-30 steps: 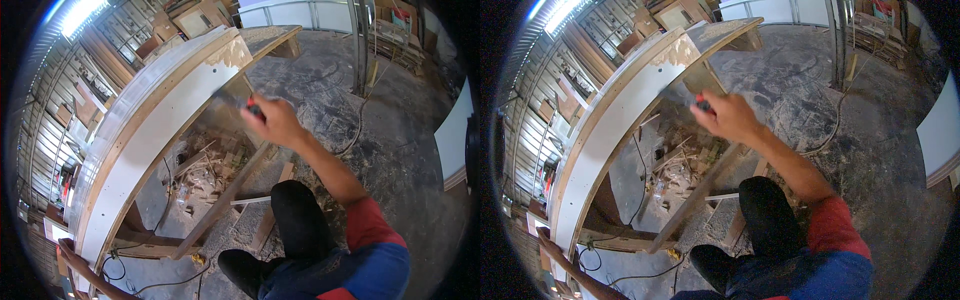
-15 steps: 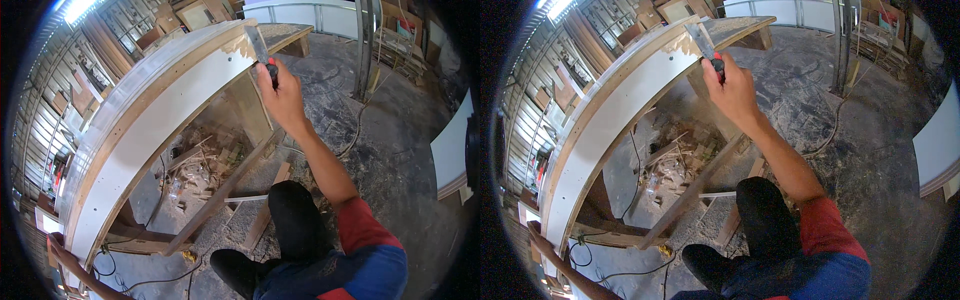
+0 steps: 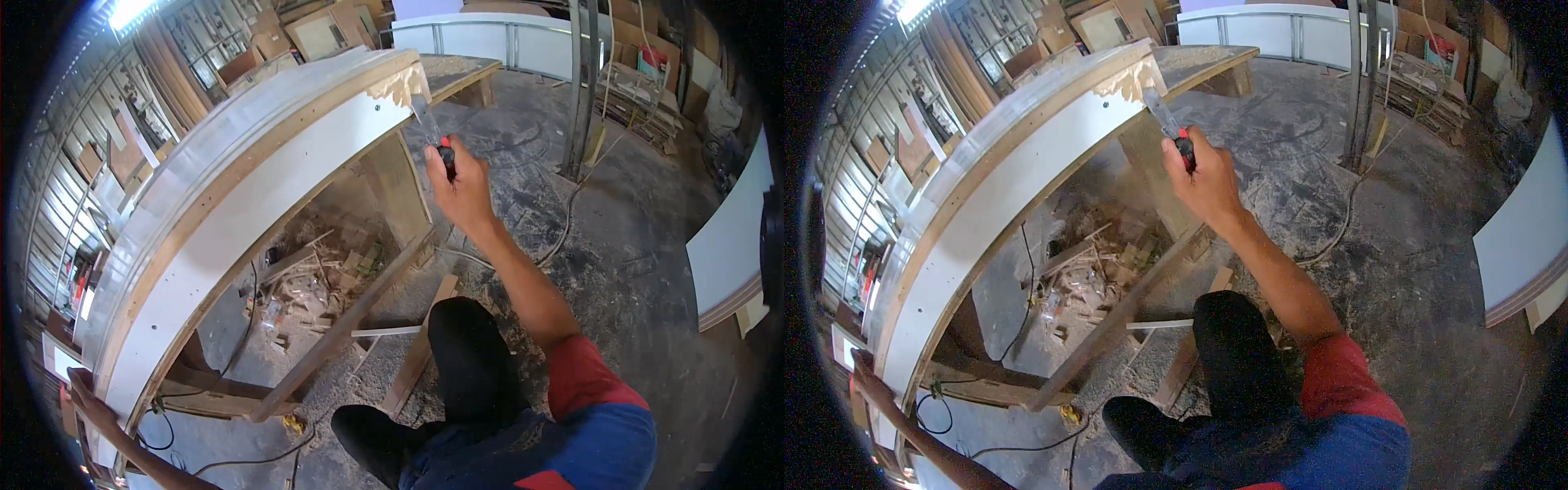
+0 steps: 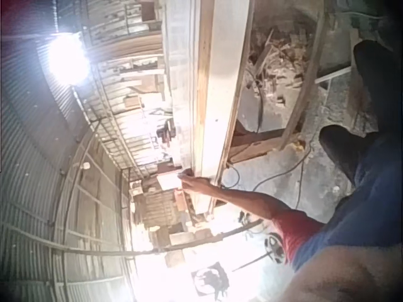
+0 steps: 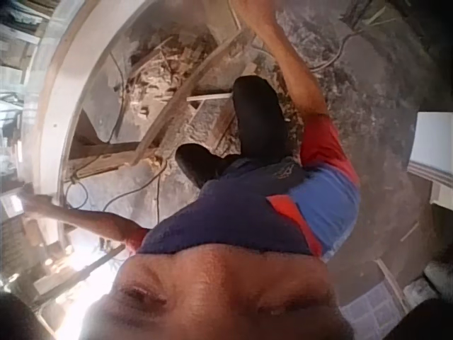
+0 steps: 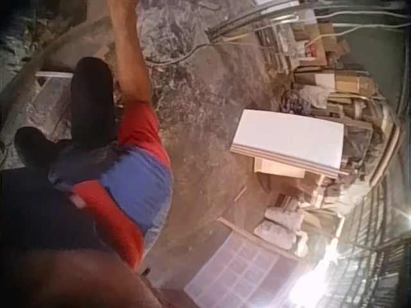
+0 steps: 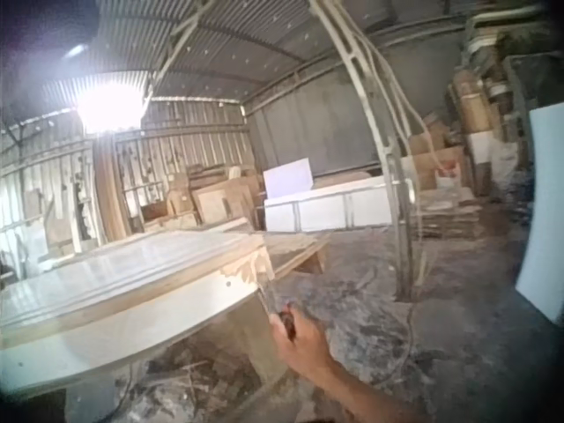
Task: The person trims excess material from the edges of white laminated panels and a wooden drawer structure using a utility knife. They handle the boards individually on a workbench and adjust a desk fan during the process.
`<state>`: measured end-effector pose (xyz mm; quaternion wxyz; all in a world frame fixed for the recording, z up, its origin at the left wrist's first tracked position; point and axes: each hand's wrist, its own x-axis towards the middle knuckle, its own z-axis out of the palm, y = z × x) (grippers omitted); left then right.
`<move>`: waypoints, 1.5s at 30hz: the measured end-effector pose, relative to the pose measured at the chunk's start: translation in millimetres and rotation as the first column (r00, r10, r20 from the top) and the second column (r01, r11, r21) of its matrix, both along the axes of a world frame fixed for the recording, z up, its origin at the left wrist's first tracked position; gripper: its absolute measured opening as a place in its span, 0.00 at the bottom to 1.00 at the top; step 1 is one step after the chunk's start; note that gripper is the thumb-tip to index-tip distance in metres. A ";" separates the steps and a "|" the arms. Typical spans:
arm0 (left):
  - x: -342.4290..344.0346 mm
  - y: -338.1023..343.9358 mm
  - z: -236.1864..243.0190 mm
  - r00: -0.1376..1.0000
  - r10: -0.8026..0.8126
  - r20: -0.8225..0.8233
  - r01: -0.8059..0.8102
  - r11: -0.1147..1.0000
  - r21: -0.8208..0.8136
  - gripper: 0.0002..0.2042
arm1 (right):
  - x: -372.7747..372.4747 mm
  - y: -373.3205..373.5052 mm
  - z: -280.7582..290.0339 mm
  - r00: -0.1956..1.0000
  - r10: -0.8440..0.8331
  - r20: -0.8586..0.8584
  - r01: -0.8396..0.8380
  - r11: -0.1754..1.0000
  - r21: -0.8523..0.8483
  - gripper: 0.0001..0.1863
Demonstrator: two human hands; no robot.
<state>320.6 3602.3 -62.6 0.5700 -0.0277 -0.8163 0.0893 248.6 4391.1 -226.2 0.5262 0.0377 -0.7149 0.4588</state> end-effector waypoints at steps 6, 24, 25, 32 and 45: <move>4.9 53.6 8.2 0.973 -0.199 -0.114 0.229 0.831 0.506 0.29 | -9.9 -8.7 18.7 0.999 0.018 -0.051 -0.021 0.998 -0.053 0.16; 6.4 51.0 7.2 0.965 -0.251 -0.080 0.252 0.791 0.558 0.27 | 33.2 -58.8 27.2 0.978 0.200 0.054 -0.185 0.960 -0.212 0.14; 6.0 50.0 7.2 0.984 -0.171 -0.057 0.178 0.875 0.451 0.26 | 47.1 -67.1 33.9 0.954 0.267 0.136 -0.228 0.941 -0.249 0.15; -5.3 59.3 4.9 0.970 -0.224 -0.089 0.241 0.924 0.297 0.28 | 4.1 -23.0 22.6 0.998 0.067 0.009 -0.062 0.961 -0.270 0.18; 0.5 45.6 4.2 0.920 -0.384 -0.078 0.356 0.737 0.574 0.24 | -16.1 -43.3 9.6 0.989 0.097 -0.107 -0.124 0.952 -0.280 0.14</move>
